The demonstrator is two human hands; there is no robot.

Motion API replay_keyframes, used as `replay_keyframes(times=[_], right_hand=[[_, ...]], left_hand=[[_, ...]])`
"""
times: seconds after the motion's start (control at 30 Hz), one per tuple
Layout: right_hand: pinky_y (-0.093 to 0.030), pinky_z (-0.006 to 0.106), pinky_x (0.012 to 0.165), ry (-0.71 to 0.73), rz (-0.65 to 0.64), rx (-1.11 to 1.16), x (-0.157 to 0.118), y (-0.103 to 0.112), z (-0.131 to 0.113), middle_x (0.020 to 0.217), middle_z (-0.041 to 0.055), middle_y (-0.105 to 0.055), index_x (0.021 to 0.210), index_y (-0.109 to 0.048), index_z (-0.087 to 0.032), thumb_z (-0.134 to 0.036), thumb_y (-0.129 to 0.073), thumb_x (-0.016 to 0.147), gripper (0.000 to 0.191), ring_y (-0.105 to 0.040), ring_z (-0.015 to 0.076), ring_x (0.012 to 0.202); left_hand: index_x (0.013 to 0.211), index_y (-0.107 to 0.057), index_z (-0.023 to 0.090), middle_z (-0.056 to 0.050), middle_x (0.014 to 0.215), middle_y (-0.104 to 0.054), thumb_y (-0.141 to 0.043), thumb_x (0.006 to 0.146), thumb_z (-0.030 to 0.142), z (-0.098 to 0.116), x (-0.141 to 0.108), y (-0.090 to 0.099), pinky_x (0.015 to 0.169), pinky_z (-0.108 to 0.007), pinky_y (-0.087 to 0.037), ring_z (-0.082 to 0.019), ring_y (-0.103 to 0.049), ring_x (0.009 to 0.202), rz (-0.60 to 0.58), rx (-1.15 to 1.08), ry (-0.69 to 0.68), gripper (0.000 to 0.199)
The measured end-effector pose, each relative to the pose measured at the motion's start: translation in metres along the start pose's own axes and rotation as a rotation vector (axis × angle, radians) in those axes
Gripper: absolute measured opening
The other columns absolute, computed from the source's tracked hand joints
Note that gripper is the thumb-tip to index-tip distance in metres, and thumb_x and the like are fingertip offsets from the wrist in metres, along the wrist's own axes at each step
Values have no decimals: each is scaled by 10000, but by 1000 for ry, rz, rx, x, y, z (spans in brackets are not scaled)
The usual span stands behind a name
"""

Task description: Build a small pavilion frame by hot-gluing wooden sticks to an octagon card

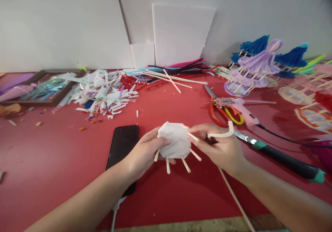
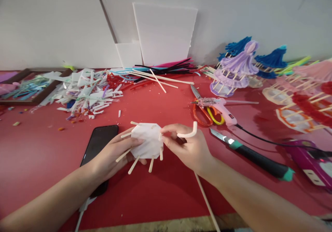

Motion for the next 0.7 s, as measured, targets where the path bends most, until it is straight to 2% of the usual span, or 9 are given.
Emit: replay_keyframes(times=[0.1, 0.17, 0.27, 0.47, 0.6, 0.7], right_hand=[[-421, 244, 474, 41, -15, -34, 1, 1, 2, 677, 13, -636, 860, -664, -209, -250, -615, 801, 87, -536, 111, 543], [-442, 253, 509, 102, -28, -56, 2, 3, 1, 747, 30, -674, 853, -665, -211, -225, -605, 809, 75, -577, 124, 599], [-455, 266, 536, 177, -41, -96, 3, 5, -3, 733, 29, -675, 839, -667, -214, -210, -590, 821, 79, -591, 133, 615], [-415, 243, 457, 117, -40, -85, 1, 3, -2, 704, 11, -651, 837, -666, -211, -227, -599, 823, 71, -538, 103, 521], [-478, 253, 565, 183, -64, -79, 2, 3, -4, 745, 24, -684, 846, -671, -209, -188, -609, 814, 73, -611, 127, 634], [-488, 261, 571, 155, -48, -75, 3, 4, -5, 755, 28, -693, 839, -673, -213, -201, -611, 814, 67, -625, 137, 648]], left_hand=[[1106, -630, 135, -99, 901, -708, -615, 798, 181, -1, 0, 0, 542, -250, -526, -156, -642, 613, 8, 14, -34, 312], [1058, -645, 137, -92, 901, -705, -634, 806, 220, -2, 0, -1, 578, -252, -513, -148, -639, 631, 12, 41, -68, 266], [989, -668, 131, -80, 880, -703, -648, 804, 235, -3, 0, -1, 633, -254, -484, -133, -626, 642, 28, 88, -96, 213], [975, -683, 138, -64, 822, -697, -650, 799, 255, -3, 1, 1, 632, -246, -455, -143, -612, 678, 24, 148, -111, 214], [979, -684, 141, -50, 789, -681, -636, 810, 264, -3, 0, 2, 639, -240, -450, -141, -601, 685, 34, 194, -116, 214], [985, -679, 143, -55, 823, -681, -638, 807, 260, -3, 0, 2, 657, -242, -451, -144, -598, 710, 49, 191, -109, 217]])
Point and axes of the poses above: each hand's wrist, its own x-axis towards the middle knuckle, its own y-axis out of the back of the hand, z = x × y, the point moved 1 cm from there along x, towards the middle knuckle
